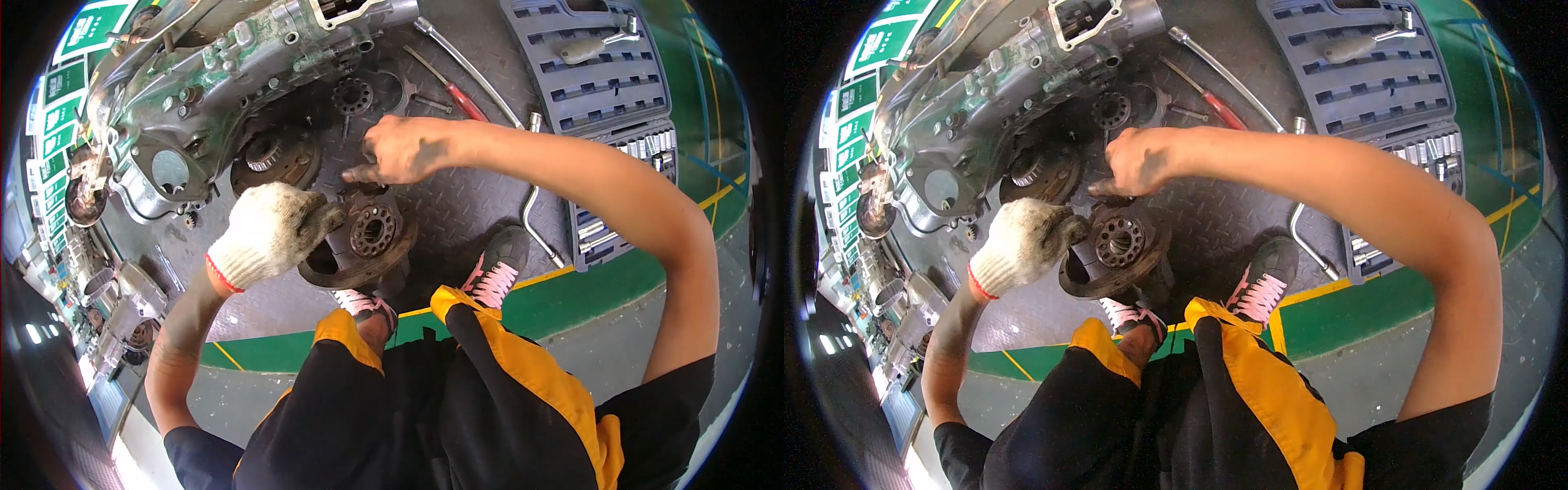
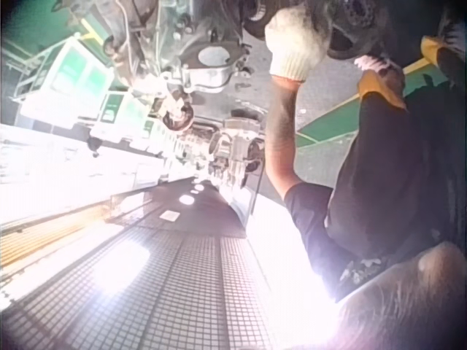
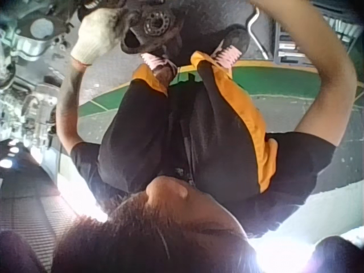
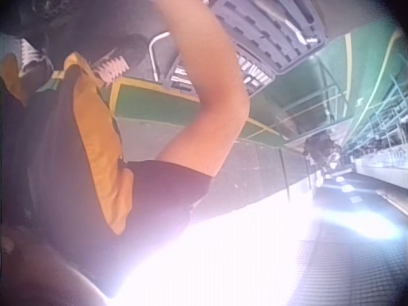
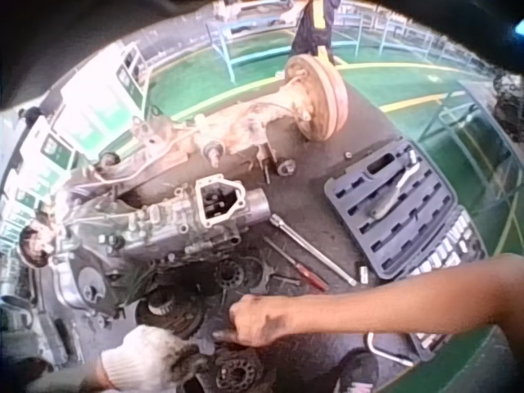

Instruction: Manually disassemble a vehicle differential and inspect the gears.

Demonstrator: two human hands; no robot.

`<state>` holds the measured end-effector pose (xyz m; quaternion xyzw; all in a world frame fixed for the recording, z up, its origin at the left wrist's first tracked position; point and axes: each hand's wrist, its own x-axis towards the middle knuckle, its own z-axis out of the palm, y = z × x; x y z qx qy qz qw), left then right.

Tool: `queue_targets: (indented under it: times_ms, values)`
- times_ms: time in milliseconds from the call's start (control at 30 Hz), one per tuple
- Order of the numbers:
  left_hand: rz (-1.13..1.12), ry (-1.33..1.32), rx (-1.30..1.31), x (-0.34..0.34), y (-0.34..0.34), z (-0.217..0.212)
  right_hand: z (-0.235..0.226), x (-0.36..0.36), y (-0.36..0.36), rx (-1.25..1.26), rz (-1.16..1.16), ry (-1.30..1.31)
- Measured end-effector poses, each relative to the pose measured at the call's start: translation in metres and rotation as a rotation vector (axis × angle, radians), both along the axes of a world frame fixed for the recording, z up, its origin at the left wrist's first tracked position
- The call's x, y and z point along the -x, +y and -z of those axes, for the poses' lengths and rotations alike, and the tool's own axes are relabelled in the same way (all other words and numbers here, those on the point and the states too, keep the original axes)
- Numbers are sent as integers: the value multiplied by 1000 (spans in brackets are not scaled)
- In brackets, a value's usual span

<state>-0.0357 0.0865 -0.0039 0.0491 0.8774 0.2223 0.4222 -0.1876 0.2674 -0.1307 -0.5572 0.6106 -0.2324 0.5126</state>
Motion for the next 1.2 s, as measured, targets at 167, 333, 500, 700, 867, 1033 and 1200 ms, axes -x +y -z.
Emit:
queue_targets:
  times_ms: [167,333,500,700,867,1033,1200]
  values:
    - [-217,203,-377,-2,3,3,-9,3,2,-41,68,-228]
    - [40,43,-33,4,4,2,-22,0,0,-107,-158,243]
    - [-34,189,-14,4,5,-5,-19,-1,4,-47,153,-228]
    - [-16,92,-54,2,2,-4,-4,-8,3,156,5,21]
    - [-134,374,-161,5,6,-3,0,-6,5,57,-36,78]
    - [35,-15,120,4,7,-3,-16,2,3,47,82,-142]
    - [-87,253,-167,0,0,-4,-17,1,11,-68,-131,138]
